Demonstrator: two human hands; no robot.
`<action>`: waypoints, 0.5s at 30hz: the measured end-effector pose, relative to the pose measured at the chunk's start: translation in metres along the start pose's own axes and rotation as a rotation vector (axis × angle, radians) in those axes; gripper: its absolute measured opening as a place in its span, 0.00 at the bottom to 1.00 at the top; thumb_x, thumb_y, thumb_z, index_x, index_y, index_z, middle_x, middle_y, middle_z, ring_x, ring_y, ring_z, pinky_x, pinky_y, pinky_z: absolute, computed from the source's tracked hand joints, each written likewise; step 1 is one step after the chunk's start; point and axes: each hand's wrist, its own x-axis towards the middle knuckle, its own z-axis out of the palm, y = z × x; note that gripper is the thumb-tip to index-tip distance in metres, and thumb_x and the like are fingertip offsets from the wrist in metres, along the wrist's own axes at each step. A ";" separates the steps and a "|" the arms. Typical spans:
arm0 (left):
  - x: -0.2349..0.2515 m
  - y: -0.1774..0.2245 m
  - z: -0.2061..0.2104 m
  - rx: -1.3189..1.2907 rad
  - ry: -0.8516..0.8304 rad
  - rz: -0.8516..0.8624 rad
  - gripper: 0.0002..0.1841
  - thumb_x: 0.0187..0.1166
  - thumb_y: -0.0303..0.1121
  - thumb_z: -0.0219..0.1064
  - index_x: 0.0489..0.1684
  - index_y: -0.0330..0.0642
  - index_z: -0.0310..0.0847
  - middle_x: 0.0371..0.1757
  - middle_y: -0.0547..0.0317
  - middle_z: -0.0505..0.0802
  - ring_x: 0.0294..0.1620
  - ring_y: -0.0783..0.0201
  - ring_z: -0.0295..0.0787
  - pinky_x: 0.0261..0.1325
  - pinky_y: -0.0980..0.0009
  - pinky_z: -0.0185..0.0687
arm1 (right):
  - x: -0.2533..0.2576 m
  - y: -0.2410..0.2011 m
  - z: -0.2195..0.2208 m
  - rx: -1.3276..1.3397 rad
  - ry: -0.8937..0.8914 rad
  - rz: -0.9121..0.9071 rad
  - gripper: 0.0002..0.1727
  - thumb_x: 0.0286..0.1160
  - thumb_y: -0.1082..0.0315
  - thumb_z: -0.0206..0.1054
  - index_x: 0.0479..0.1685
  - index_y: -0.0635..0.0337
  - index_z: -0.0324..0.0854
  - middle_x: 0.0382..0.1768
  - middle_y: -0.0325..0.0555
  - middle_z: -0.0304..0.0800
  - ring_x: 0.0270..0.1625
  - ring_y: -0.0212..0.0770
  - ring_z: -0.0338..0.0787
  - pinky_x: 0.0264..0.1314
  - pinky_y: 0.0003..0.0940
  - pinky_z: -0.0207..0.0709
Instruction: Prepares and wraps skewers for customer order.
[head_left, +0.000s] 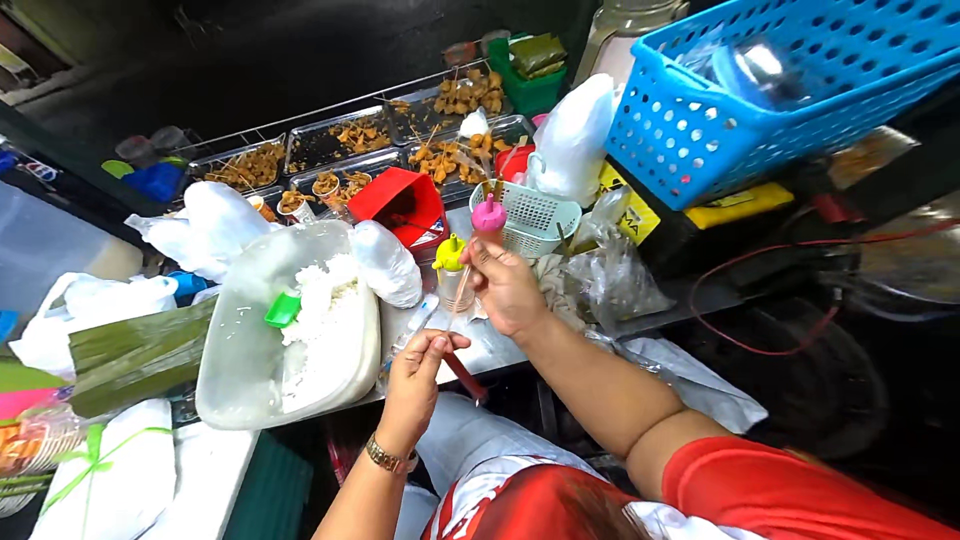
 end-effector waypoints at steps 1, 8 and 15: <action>-0.002 -0.003 -0.002 -0.025 0.077 -0.008 0.16 0.90 0.26 0.48 0.37 0.44 0.84 0.40 0.63 0.96 0.48 0.68 0.93 0.63 0.67 0.87 | -0.004 0.014 -0.004 -0.042 -0.062 0.014 0.14 0.93 0.62 0.50 0.54 0.55 0.82 0.33 0.32 0.82 0.34 0.26 0.82 0.43 0.27 0.82; 0.006 0.002 -0.002 -0.069 0.461 -0.034 0.17 0.92 0.25 0.42 0.35 0.43 0.76 0.35 0.65 0.93 0.40 0.71 0.92 0.49 0.74 0.89 | -0.064 0.077 0.001 -0.182 -0.394 0.156 0.35 0.62 0.75 0.79 0.70 0.76 0.67 0.60 0.54 0.81 0.46 0.32 0.90 0.48 0.27 0.87; -0.013 0.009 -0.024 -0.591 0.149 -0.216 0.11 0.84 0.30 0.62 0.32 0.45 0.89 0.43 0.53 0.96 0.44 0.63 0.95 0.47 0.70 0.92 | -0.055 0.063 -0.023 0.244 -0.795 0.768 0.22 0.95 0.61 0.40 0.49 0.55 0.83 0.25 0.29 0.87 0.19 0.20 0.78 0.22 0.15 0.73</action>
